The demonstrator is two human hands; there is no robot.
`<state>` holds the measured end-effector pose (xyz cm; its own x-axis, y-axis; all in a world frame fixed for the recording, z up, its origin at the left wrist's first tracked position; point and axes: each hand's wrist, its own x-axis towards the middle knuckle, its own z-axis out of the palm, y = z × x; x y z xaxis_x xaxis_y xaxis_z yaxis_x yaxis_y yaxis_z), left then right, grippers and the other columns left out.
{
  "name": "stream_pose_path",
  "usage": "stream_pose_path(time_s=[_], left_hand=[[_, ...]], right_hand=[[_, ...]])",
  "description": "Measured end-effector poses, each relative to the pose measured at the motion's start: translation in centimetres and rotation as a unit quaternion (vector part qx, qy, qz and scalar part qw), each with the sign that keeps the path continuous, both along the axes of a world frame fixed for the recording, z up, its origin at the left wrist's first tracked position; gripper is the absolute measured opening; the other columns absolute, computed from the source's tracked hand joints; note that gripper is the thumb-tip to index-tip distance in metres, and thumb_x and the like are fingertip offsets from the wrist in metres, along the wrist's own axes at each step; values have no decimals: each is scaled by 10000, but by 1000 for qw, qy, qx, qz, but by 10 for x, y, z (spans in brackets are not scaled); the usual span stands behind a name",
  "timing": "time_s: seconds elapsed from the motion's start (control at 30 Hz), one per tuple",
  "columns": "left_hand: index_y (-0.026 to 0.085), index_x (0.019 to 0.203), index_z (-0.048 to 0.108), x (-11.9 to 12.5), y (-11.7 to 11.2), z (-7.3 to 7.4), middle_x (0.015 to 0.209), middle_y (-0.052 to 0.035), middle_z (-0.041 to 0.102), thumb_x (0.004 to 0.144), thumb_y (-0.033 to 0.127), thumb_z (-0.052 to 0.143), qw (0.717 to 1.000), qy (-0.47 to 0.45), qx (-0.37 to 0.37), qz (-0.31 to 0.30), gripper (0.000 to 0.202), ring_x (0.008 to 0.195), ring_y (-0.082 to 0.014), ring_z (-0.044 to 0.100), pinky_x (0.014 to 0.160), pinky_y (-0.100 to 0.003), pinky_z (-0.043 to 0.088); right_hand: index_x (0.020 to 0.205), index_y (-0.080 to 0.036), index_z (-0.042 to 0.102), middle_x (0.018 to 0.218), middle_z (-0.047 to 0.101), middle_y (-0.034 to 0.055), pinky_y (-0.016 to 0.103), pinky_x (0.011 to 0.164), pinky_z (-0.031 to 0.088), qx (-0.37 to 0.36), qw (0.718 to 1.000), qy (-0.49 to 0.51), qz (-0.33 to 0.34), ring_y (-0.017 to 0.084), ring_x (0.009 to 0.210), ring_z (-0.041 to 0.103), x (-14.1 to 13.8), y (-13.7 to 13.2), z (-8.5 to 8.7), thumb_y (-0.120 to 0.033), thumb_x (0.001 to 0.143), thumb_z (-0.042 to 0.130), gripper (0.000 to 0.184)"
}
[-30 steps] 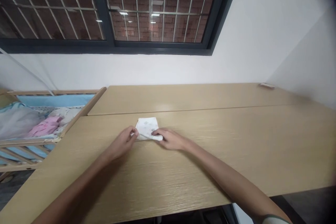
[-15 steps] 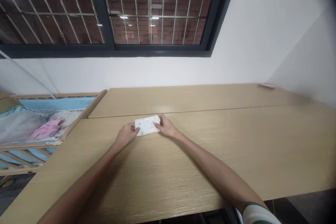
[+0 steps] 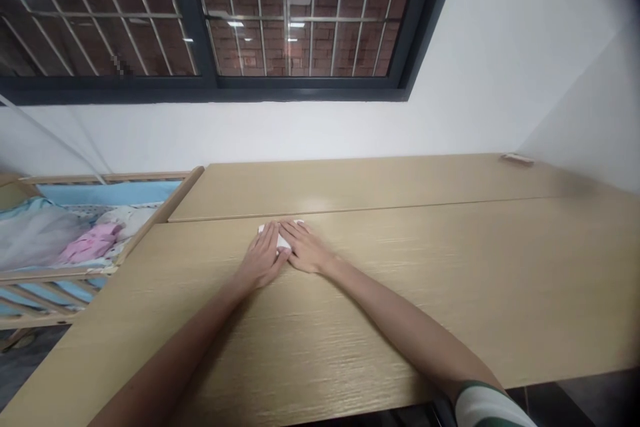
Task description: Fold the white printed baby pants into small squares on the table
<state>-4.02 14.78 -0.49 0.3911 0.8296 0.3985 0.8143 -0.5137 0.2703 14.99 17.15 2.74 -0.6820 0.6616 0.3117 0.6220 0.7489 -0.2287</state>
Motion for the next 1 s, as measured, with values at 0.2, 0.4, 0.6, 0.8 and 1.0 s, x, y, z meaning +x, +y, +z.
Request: stream_pose_path(time_s=[0.2,0.4,0.6,0.8,1.0], left_hand=[[42,1567,197,-27,1,-11,1619,-260,222,1016,602,299,998,51,5,47,793,1525,-360,169,1189,-544,293],[133,1488,405,-31,-2,2,1584,-200,356,1019,462,394,998,46,46,-23,574,1488,-328,303,1145,-515,354],[162,1432,472,-26,3,6,1469,-168,527,906,466,581,1000,-26,6,-16,617,1386,-327,458,1131,-512,345],[199,1199,630,-23,4,22,1330,-122,632,913,213,457,994,-104,0,37,335,1266,-288,563,1112,-494,369],[155,1321,446,-19,-9,38,1085,-101,721,994,376,433,976,-191,-59,92,396,945,-215,708,798,-330,557]], right_hand=[[1613,-123,177,1658,188,167,501,1245,160,-53,997,-4,-57,284,1550,128,26,7,-7,-616,1031,267,768],[1607,-104,171,1668,126,190,512,1242,146,-4,1000,16,1,308,1554,58,38,4,0,-630,995,407,841],[1525,-149,369,1534,444,184,504,1148,288,-33,999,23,13,321,1401,418,35,12,0,-336,895,581,690],[1285,-171,522,1206,672,124,502,1064,348,-54,992,111,-23,294,1145,591,26,30,16,-159,794,552,491],[1267,-209,407,939,626,22,305,698,491,-197,912,354,-55,182,775,598,11,52,44,-347,883,550,432]])
